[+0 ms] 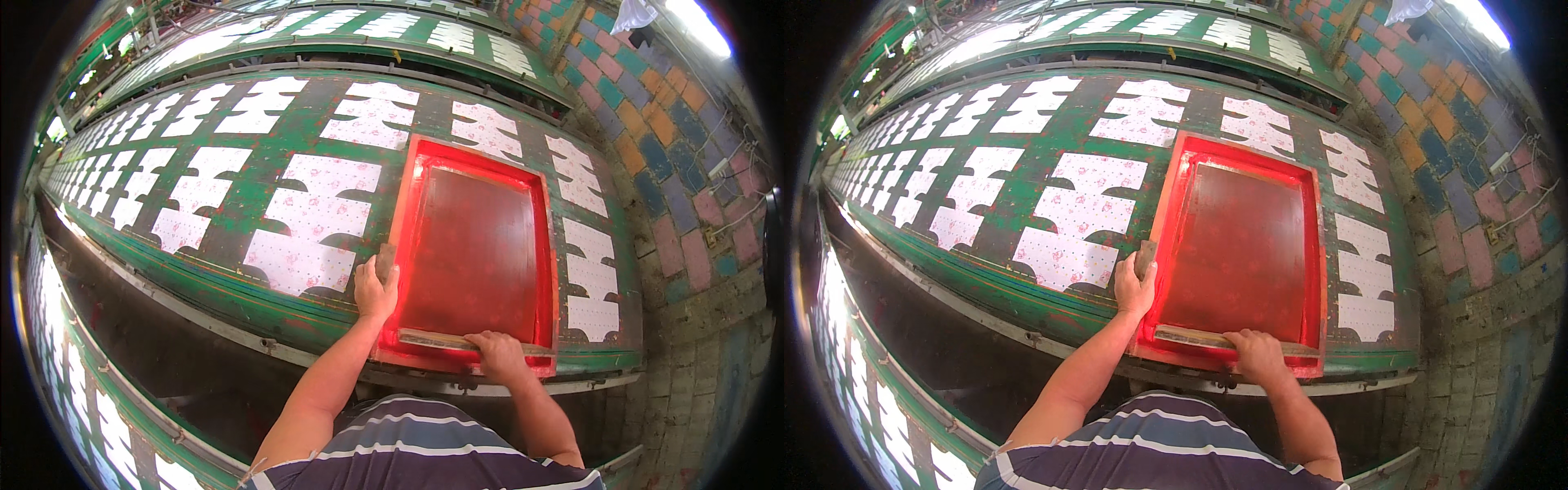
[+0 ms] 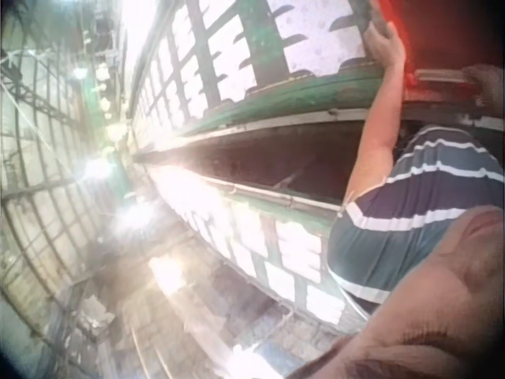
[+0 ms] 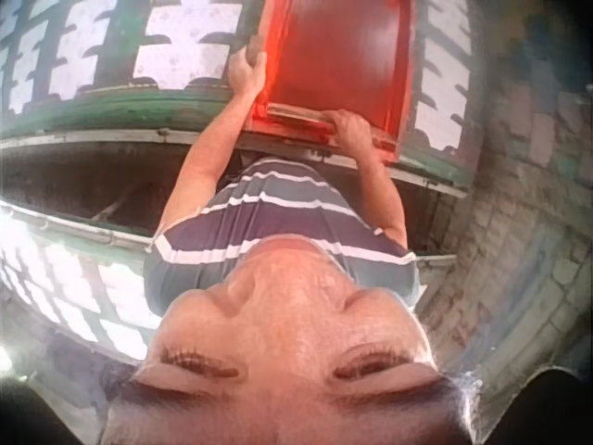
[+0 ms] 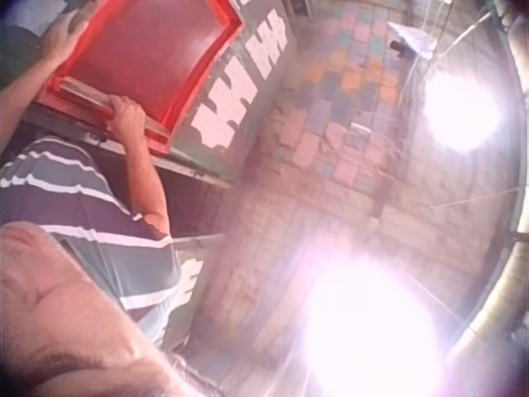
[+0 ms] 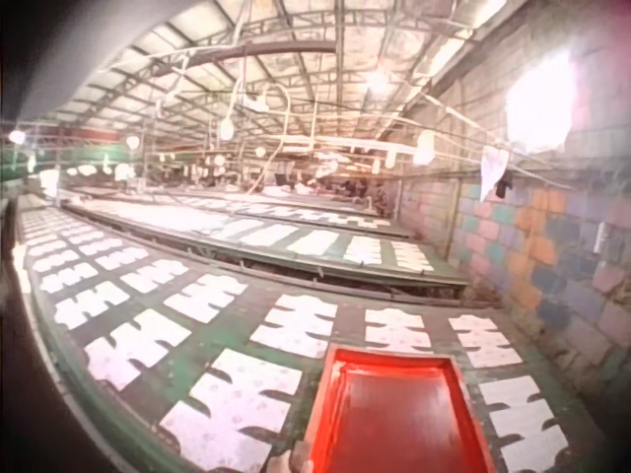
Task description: The person uses a red screen-printing frame and a squeegee to apply red ink onto white paper shapes arranged on a green conveyor belt. They repeatedly pull the squeegee across the screen, lift the frame, and reposition it to continue printing along the belt.
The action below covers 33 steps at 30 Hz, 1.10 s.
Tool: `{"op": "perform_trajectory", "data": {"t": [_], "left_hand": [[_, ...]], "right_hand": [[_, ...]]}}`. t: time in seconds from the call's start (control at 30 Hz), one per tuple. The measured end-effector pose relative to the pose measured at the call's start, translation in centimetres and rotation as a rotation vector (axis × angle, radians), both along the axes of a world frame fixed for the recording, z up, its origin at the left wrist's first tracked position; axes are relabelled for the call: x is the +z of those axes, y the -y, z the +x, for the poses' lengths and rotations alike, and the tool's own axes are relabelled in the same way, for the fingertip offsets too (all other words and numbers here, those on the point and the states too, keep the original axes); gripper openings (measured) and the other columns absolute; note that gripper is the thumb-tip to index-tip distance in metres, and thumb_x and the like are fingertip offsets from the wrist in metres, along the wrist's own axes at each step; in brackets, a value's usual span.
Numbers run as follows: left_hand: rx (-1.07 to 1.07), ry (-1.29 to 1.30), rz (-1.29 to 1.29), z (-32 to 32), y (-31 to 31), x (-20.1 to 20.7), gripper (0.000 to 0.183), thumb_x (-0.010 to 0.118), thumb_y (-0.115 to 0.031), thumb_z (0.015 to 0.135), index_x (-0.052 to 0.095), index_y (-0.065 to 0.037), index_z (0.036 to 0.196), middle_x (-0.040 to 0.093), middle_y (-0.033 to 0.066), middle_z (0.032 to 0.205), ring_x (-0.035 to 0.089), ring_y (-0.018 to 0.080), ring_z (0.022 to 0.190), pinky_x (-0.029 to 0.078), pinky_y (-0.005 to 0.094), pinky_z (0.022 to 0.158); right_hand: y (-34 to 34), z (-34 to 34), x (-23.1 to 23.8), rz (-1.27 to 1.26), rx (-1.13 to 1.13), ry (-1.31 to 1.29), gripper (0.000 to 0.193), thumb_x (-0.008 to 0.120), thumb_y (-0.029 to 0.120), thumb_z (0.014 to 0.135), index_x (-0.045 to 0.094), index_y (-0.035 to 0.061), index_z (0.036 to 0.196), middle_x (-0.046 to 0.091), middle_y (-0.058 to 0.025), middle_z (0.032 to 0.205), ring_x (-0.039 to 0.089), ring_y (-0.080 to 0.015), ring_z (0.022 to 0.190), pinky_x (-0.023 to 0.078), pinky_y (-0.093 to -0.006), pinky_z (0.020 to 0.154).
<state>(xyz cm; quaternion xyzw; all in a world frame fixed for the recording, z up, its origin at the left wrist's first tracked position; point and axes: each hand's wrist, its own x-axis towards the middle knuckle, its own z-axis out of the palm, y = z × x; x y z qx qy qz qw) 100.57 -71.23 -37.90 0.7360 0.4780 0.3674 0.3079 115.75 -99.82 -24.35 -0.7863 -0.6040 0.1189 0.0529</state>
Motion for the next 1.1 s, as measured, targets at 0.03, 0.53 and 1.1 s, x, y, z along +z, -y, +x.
{"op": "perform_trajectory", "data": {"t": [0.03, 0.53, 1.1], "left_hand": [[-0.013, 0.017, -0.003, 0.0, 0.1, 0.0, 0.064, 0.073, -0.045, 0.106, 0.061, 0.003, 0.147, 0.067, 0.0255, 0.131, 0.063, 0.0451, 0.127, 0.052, 0.0544, 0.109], [-0.060, 0.207, -0.017, -0.3, -0.1, -1.2, 0.057, 0.066, -0.036, 0.112, 0.058, 0.004, 0.152, 0.063, 0.0286, 0.142, 0.059, 0.0473, 0.134, 0.048, 0.0546, 0.116], [-0.016, 0.103, -0.029, -0.4, 0.3, 0.3, 0.054, 0.064, -0.028, 0.111, 0.058, 0.008, 0.151, 0.064, 0.0279, 0.142, 0.060, 0.0427, 0.134, 0.045, 0.0516, 0.118]], "right_hand": [[-0.2, 0.3, 0.4, -0.029, -0.018, 0.003, 0.047, 0.085, 0.019, 0.084, 0.079, 0.0171, 0.130, 0.080, -0.0109, 0.112, 0.078, -0.0355, 0.104, 0.063, -0.0503, 0.091], [2.5, -4.1, -2.8, 0.180, -0.073, 0.078, 0.054, 0.083, 0.012, 0.081, 0.079, 0.0184, 0.134, 0.078, -0.0084, 0.127, 0.077, -0.0334, 0.114, 0.059, -0.0499, 0.102], [-23.4, 24.9, -7.2, 0.422, 0.043, 0.240, 0.033, 0.070, 0.006, 0.085, 0.080, 0.0169, 0.115, 0.076, -0.0124, 0.100, 0.077, -0.0351, 0.095, 0.059, -0.0502, 0.084]]}}
